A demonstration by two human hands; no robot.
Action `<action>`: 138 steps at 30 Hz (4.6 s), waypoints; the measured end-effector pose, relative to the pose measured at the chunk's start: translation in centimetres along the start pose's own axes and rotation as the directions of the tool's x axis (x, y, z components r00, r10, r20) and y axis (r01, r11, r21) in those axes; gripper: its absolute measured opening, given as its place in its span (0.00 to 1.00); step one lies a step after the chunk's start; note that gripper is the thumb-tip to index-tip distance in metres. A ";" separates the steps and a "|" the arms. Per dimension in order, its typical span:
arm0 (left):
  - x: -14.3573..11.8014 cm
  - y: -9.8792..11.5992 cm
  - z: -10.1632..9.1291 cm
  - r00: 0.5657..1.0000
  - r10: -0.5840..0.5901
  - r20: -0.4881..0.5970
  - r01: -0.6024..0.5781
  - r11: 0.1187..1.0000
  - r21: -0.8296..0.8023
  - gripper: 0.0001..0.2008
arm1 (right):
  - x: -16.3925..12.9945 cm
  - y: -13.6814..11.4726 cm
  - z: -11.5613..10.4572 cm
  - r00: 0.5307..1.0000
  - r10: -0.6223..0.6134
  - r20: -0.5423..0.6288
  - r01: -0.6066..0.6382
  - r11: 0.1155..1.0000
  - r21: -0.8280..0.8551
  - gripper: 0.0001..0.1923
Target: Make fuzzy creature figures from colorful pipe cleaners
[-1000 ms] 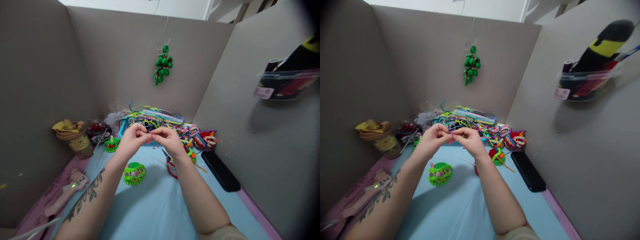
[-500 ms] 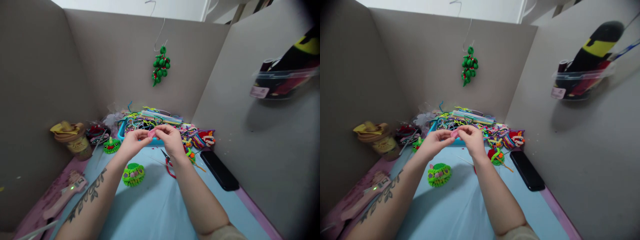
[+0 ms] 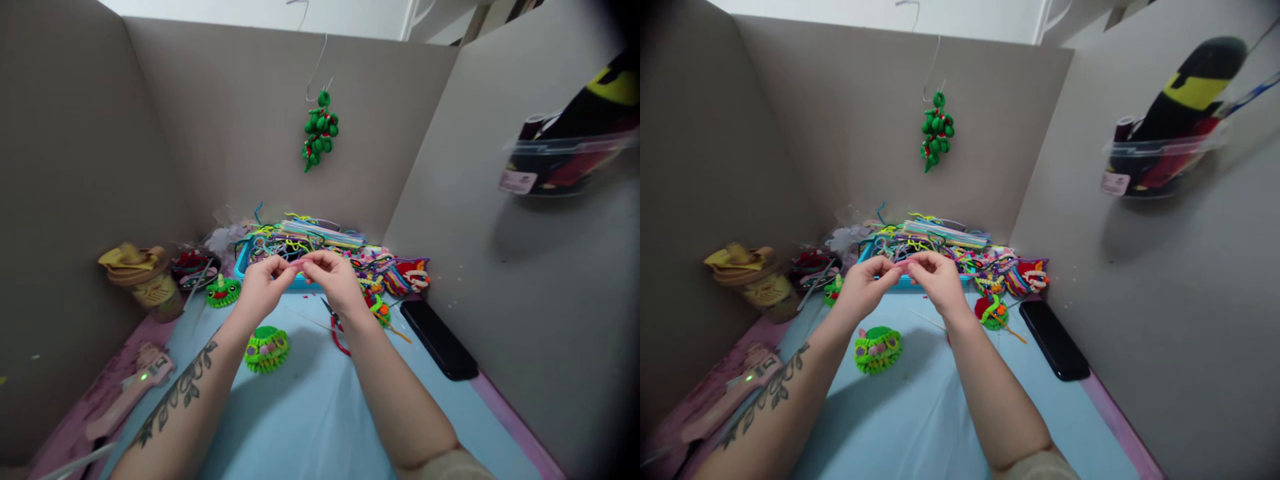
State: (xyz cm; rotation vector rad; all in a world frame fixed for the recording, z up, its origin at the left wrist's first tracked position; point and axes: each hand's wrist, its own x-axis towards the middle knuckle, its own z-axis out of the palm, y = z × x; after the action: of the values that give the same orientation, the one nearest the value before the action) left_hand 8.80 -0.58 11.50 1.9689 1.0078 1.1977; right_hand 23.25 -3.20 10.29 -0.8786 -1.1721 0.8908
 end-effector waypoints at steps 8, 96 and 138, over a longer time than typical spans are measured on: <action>0.4 -0.2 0.1 0.996 0.026 0.082 -0.020 0.997 -0.068 0.13 | 0.0 0.0 -0.1 0.995 -0.050 -0.086 0.048 0.998 -0.031 0.06; -0.3 0.0 1.1 0.998 0.031 0.054 -0.030 0.999 -0.020 0.11 | 0.7 0.7 -1.4 0.990 -0.080 -0.113 0.001 0.818 -0.575 0.05; -0.2 -0.3 0.9 0.998 -0.043 -0.054 0.031 0.980 -0.198 0.09 | 0.5 -0.9 -1.7 0.998 0.053 -0.040 -0.058 0.988 -0.141 0.06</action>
State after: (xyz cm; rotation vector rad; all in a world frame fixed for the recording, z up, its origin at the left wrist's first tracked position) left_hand 9.43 -0.71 10.83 1.7640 0.9131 1.2885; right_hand 25.13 -3.23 10.99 -1.0432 -1.1952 0.8403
